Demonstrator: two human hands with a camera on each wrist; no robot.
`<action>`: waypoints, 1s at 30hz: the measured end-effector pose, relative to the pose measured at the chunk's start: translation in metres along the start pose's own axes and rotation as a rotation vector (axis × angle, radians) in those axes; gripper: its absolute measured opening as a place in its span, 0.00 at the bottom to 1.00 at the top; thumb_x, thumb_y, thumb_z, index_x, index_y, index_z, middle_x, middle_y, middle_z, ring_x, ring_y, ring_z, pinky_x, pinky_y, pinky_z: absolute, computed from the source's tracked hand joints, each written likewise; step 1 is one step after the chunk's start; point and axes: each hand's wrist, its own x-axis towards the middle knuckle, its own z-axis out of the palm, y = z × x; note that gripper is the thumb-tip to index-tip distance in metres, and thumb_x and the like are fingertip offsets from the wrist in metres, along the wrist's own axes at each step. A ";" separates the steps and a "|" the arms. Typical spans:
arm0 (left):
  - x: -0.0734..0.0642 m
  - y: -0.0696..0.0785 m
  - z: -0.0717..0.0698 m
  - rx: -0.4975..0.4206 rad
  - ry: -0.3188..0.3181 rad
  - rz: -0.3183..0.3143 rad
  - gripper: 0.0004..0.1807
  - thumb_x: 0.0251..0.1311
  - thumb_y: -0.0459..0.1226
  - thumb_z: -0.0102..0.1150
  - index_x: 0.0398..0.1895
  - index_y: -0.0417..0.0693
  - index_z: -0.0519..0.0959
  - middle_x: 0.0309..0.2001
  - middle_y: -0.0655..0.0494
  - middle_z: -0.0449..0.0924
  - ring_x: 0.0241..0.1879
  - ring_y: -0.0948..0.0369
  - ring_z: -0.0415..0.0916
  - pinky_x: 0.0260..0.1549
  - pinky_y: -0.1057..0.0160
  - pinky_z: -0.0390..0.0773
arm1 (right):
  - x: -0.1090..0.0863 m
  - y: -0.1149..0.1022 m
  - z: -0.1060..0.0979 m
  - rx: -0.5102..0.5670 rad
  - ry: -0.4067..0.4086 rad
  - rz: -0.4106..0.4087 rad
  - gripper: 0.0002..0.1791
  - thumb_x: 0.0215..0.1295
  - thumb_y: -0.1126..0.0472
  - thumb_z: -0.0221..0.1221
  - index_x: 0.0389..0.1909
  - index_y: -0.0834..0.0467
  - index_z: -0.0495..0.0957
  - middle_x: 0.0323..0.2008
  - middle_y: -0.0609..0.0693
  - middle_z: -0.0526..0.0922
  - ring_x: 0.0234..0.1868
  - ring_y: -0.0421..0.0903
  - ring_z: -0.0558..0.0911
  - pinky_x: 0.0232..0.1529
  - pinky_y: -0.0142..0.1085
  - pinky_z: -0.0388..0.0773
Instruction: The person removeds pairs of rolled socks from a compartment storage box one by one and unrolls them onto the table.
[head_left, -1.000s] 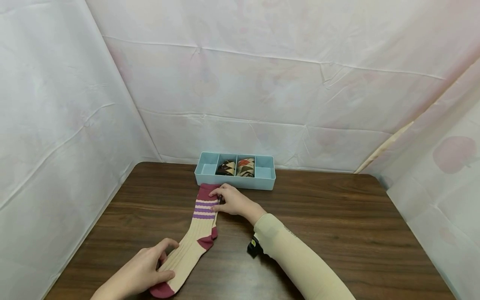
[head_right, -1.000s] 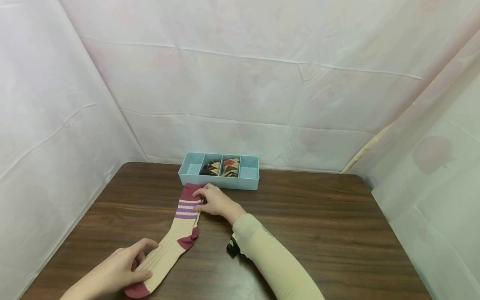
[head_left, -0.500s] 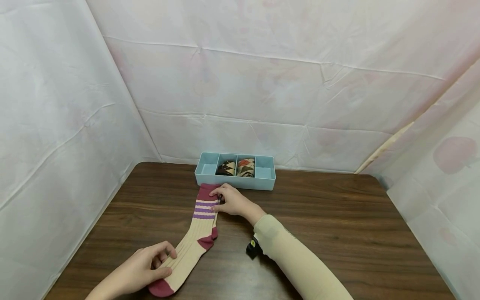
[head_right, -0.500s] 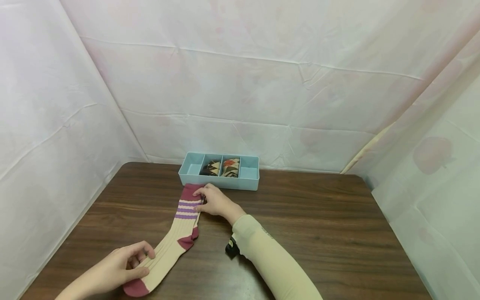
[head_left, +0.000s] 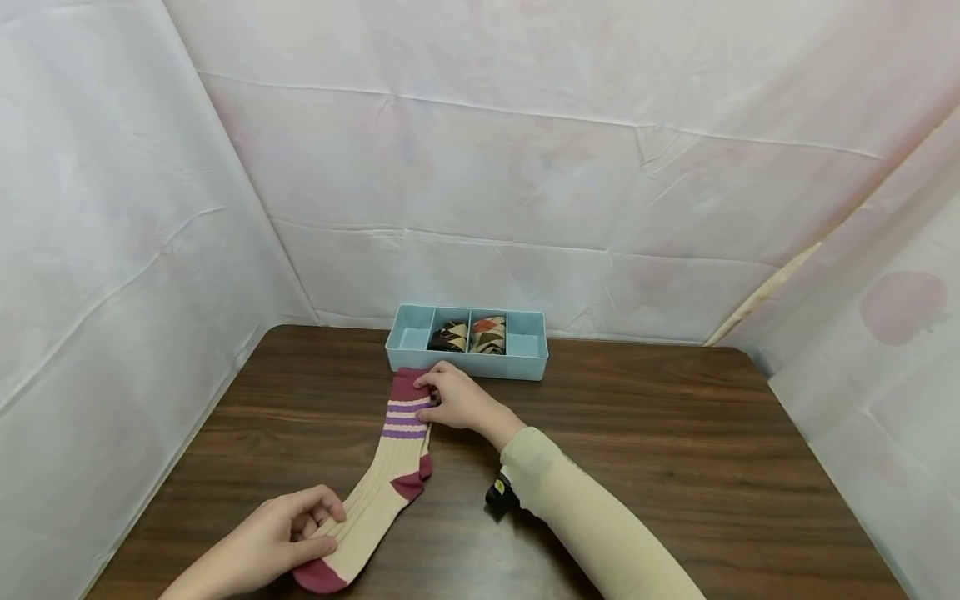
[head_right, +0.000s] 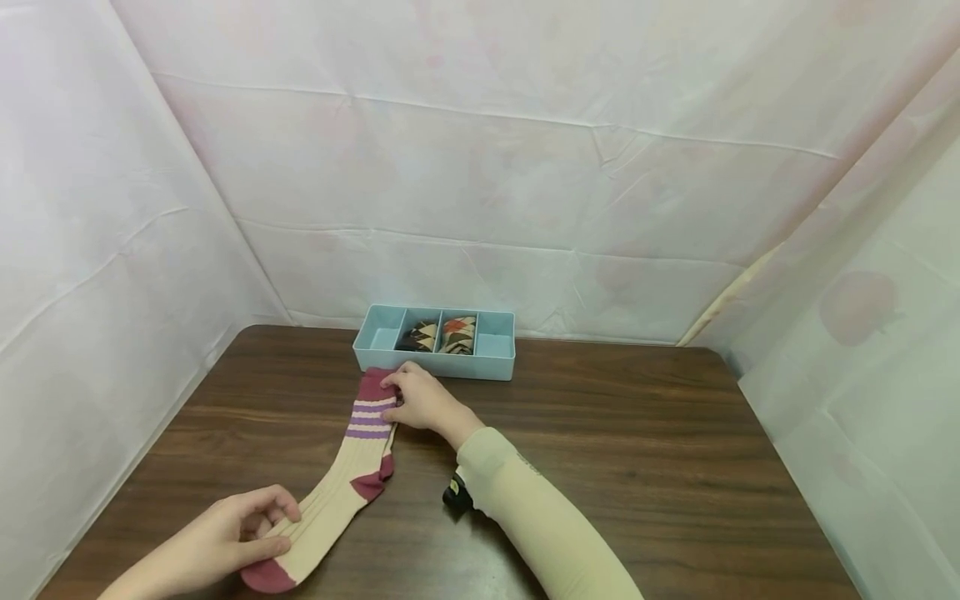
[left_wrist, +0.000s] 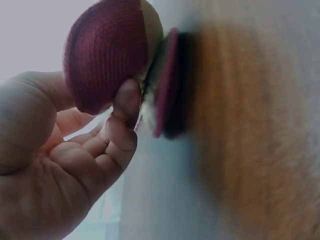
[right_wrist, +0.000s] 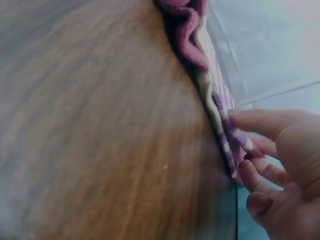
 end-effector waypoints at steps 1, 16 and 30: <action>-0.002 0.001 -0.002 -0.020 -0.002 0.002 0.11 0.73 0.36 0.71 0.53 0.52 0.80 0.32 0.68 0.80 0.28 0.72 0.77 0.25 0.66 0.78 | 0.001 -0.001 0.000 0.002 0.015 -0.009 0.25 0.73 0.51 0.72 0.67 0.55 0.84 0.60 0.52 0.78 0.55 0.44 0.78 0.61 0.37 0.78; -0.025 0.001 -0.034 0.070 0.149 -0.072 0.12 0.74 0.33 0.69 0.57 0.48 0.81 0.35 0.65 0.83 0.30 0.64 0.81 0.24 0.65 0.79 | 0.016 -0.029 0.001 0.028 0.122 -0.064 0.31 0.80 0.53 0.64 0.78 0.56 0.73 0.74 0.53 0.70 0.70 0.48 0.76 0.70 0.39 0.75; -0.029 -0.024 -0.034 0.171 0.222 -0.170 0.15 0.70 0.35 0.73 0.56 0.49 0.82 0.37 0.65 0.81 0.27 0.69 0.75 0.24 0.66 0.75 | 0.028 -0.031 0.030 -0.042 -0.003 -0.084 0.44 0.80 0.49 0.65 0.89 0.50 0.55 0.85 0.52 0.55 0.73 0.50 0.74 0.68 0.37 0.76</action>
